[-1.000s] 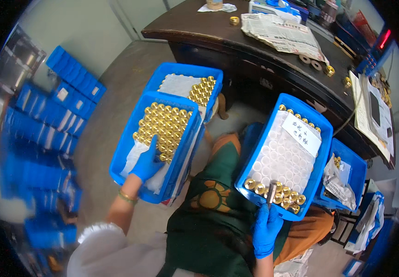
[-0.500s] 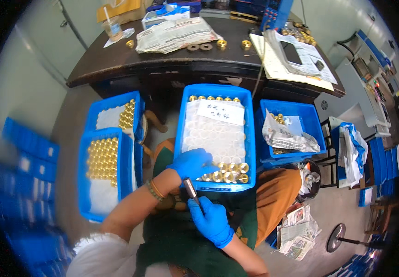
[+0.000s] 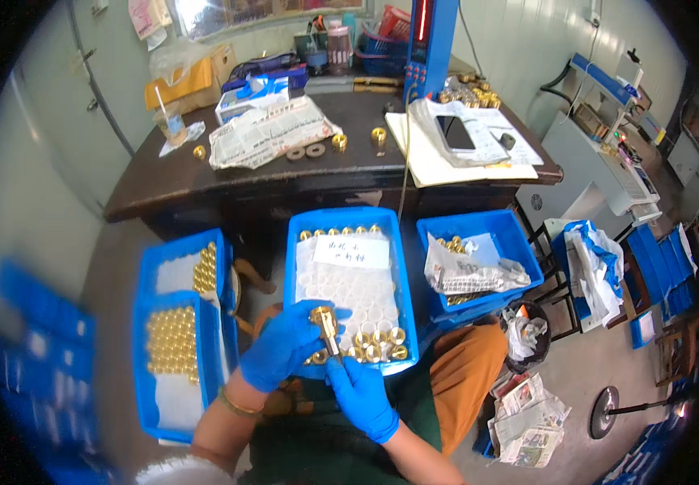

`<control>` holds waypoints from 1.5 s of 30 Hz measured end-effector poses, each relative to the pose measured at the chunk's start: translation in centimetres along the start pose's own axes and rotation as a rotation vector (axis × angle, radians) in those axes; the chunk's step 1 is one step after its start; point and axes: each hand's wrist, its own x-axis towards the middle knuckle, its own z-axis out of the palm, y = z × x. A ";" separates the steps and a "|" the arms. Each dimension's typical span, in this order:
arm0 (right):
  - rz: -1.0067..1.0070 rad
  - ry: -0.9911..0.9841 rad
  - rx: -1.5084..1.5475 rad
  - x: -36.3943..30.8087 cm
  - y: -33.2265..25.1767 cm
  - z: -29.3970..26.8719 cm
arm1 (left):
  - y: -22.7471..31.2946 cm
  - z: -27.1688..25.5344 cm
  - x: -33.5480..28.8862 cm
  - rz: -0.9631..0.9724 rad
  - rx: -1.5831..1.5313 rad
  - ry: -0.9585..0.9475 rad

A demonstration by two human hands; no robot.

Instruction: The person sorts small cylindrical metal components by hand, taking them from plastic bins and placing them into sorting trays.

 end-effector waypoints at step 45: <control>-0.515 0.257 -0.295 -0.1 -1.2 1.1 | 0.1 5.5 -2.6 0.368 0.180 0.171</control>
